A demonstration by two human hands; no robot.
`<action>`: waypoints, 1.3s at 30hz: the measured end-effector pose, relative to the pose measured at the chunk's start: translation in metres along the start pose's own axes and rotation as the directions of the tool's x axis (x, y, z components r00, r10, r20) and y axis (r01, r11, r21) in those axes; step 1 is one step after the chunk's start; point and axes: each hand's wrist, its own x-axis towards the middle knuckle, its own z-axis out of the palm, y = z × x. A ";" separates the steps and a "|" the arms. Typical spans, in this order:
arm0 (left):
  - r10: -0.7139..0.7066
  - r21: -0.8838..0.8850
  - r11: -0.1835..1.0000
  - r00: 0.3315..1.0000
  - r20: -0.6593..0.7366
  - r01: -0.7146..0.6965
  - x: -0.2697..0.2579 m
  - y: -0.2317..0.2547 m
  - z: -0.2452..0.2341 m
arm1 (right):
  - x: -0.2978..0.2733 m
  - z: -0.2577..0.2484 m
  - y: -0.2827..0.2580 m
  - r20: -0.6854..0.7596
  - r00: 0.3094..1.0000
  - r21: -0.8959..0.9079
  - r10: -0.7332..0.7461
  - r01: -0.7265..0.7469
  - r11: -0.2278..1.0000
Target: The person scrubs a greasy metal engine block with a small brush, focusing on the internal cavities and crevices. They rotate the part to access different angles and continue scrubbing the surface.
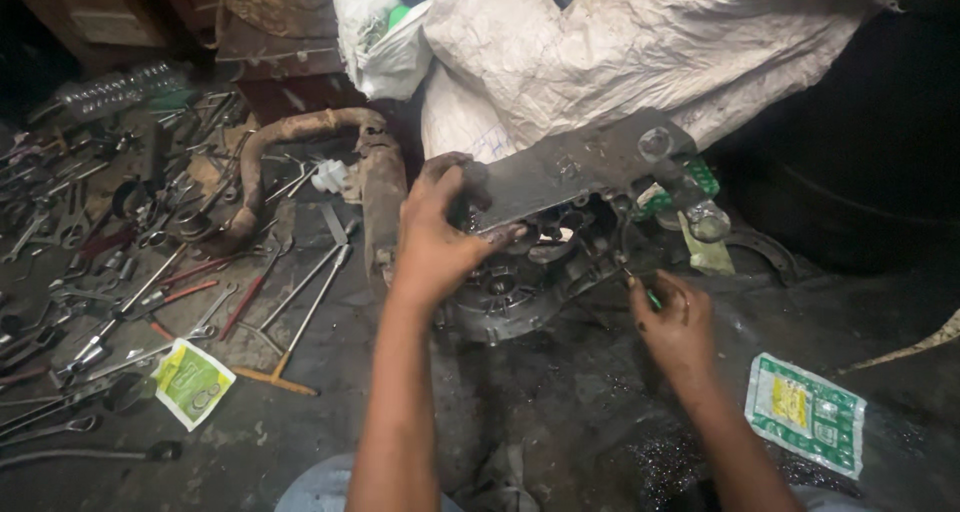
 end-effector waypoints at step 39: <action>-0.018 -0.152 0.988 0.999 -0.034 0.013 -0.002 -0.028 0.009 | 0.014 -0.017 -0.046 0.072 0.997 -0.199 -0.006 0.020 0.980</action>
